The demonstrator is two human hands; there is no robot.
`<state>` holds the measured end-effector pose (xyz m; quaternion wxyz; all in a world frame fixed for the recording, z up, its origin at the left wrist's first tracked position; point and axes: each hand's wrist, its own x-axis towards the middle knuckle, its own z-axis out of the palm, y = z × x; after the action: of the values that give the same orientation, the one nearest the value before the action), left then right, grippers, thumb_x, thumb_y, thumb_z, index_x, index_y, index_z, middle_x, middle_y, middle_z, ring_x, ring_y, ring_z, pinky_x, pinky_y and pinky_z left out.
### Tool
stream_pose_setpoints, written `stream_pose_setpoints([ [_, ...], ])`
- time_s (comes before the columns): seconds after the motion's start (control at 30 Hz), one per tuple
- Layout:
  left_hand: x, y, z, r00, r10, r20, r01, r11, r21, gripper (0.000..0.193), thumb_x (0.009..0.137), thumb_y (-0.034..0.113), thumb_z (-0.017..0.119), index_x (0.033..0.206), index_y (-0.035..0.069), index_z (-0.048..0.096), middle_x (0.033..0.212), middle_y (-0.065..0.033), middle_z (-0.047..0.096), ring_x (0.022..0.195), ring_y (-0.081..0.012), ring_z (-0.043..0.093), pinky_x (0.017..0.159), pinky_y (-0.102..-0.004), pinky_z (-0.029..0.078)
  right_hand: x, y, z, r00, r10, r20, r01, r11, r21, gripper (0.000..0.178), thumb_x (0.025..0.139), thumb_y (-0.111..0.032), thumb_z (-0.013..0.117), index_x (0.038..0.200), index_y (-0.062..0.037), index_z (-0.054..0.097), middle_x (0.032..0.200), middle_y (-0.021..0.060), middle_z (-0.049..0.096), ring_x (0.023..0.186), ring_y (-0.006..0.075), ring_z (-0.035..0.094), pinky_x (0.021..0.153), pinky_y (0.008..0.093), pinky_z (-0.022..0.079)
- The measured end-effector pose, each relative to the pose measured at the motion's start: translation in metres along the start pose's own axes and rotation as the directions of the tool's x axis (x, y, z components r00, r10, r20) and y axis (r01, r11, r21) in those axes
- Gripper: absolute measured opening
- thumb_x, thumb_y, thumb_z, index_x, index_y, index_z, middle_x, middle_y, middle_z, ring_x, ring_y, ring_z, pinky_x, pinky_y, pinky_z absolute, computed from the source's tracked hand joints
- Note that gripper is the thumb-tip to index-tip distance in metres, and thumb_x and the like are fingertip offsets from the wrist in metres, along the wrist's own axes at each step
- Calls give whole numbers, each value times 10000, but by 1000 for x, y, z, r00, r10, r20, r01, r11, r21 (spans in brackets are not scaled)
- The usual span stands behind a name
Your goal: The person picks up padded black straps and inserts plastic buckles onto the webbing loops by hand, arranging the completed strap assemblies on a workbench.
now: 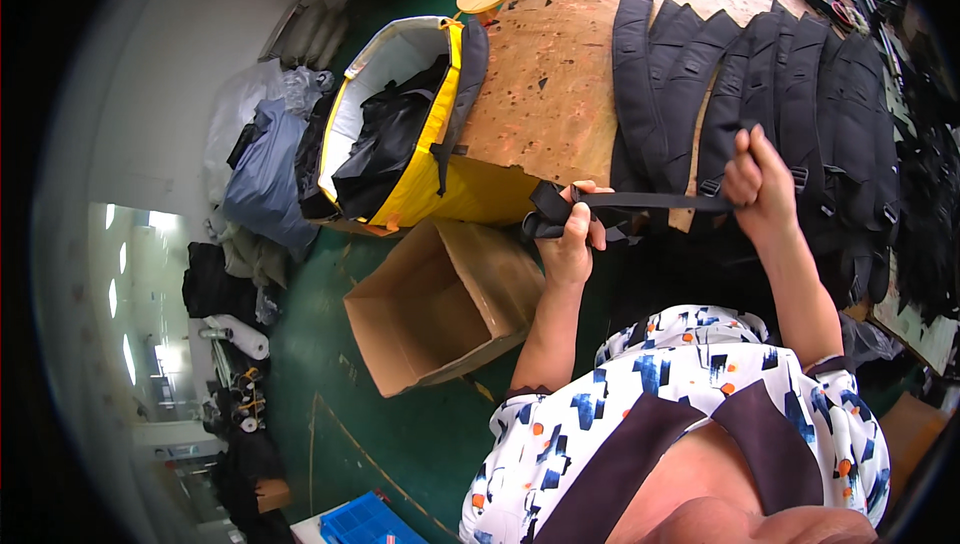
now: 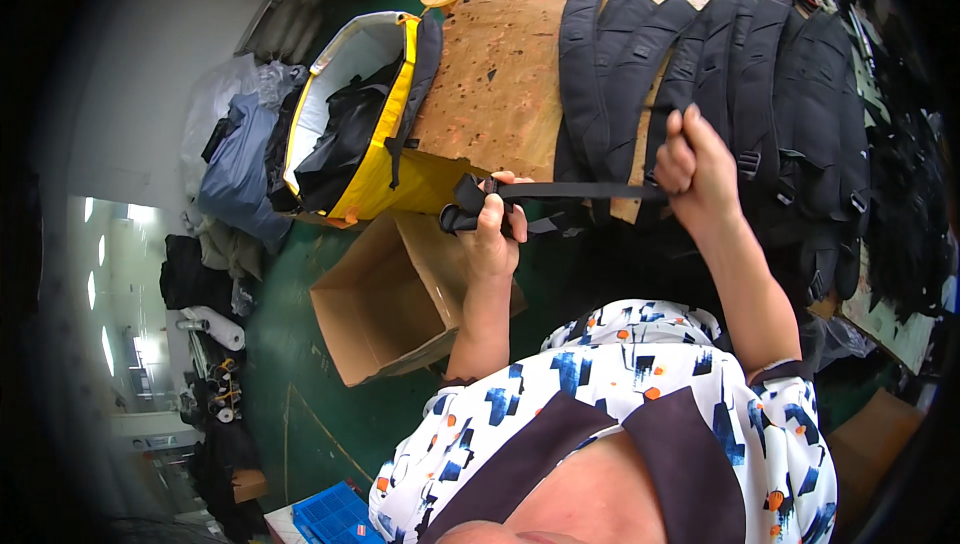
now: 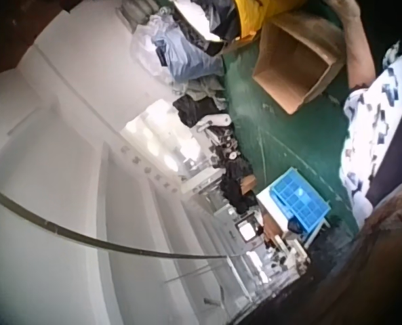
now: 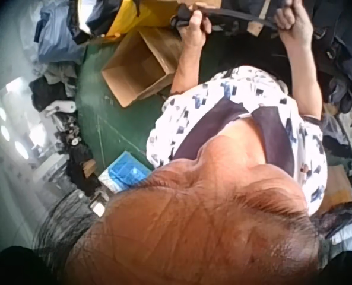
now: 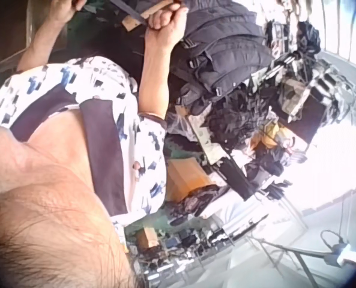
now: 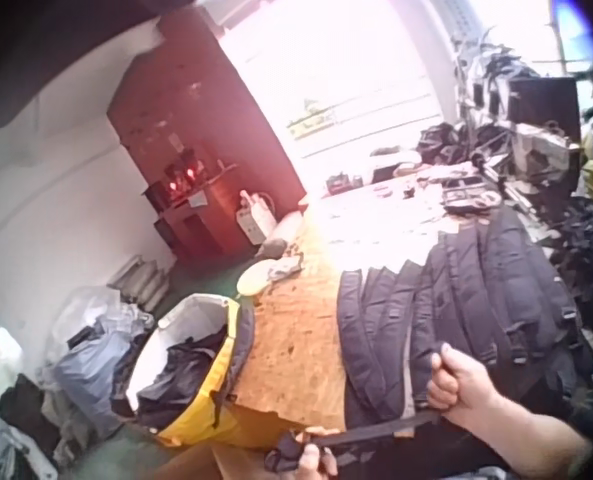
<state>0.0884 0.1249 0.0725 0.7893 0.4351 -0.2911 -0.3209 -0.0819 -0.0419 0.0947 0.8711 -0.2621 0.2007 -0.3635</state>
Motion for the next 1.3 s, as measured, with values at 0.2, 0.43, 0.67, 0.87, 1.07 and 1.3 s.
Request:
stream_pose_setpoints([
  [0.2, -9, 1, -14, 980, -99, 174, 174, 851, -496, 402, 808, 335, 639, 1078, 80, 486, 996, -96, 565, 402, -57, 372, 491, -168, 390, -53, 70, -18, 847, 520, -109, -531, 827, -186, 225, 890, -247, 490, 824, -39, 547, 670, 52, 550, 586, 178, 541, 601, 309, 487],
  [0.43, -21, 33, -43, 1000, -8, 30, 15, 975, -222, 440, 735, 221, 727, 1078, 61, 503, 770, -42, 520, 467, -53, 380, 473, -177, 370, -46, 66, -16, 908, 413, 74, 215, -307, -927, 395, 849, -379, 521, 669, -49, 640, 629, 138, 601, 668, 313, 612, 625, 401, 488],
  [0.67, -19, -31, -32, 943, -329, -53, 328, 944, -28, 440, 820, 213, 636, 1185, 18, 487, 795, -30, 494, 579, -88, 466, 541, -198, 402, 34, 78, -6, 922, -230, 312, 121, -594, -795, 300, 790, -318, 610, 762, -26, 548, 704, 109, 590, 661, 278, 611, 573, 355, 481],
  [0.87, -12, -61, -24, 910, -415, -5, 414, 909, -52, 397, 879, 159, 555, 1227, 1, 445, 834, -29, 514, 624, -98, 494, 592, -222, 406, 57, 82, -28, 986, -131, 102, 57, -307, -950, 268, 774, -268, 634, 709, -15, 576, 674, 123, 597, 634, 249, 611, 558, 342, 473],
  [1.07, -8, -68, -23, 935, -349, 65, 338, 931, 138, 156, 868, 119, 565, 983, 13, 565, 729, 2, 528, 614, -82, 502, 571, -218, 401, 43, 72, -22, 826, 541, -157, -563, 778, -280, 141, 838, -175, 614, 784, -70, 536, 638, 12, 539, 456, 54, 472, 385, 167, 350],
  [1.3, -7, -65, -14, 924, -360, 128, 301, 893, 335, 168, 877, 127, 551, 1003, 15, 556, 656, 8, 507, 500, -70, 464, 457, -207, 371, 27, 82, -13, 869, 478, -131, -495, 830, -257, 159, 833, -204, 628, 760, -99, 534, 625, -52, 468, 492, 29, 412, 411, 164, 312],
])
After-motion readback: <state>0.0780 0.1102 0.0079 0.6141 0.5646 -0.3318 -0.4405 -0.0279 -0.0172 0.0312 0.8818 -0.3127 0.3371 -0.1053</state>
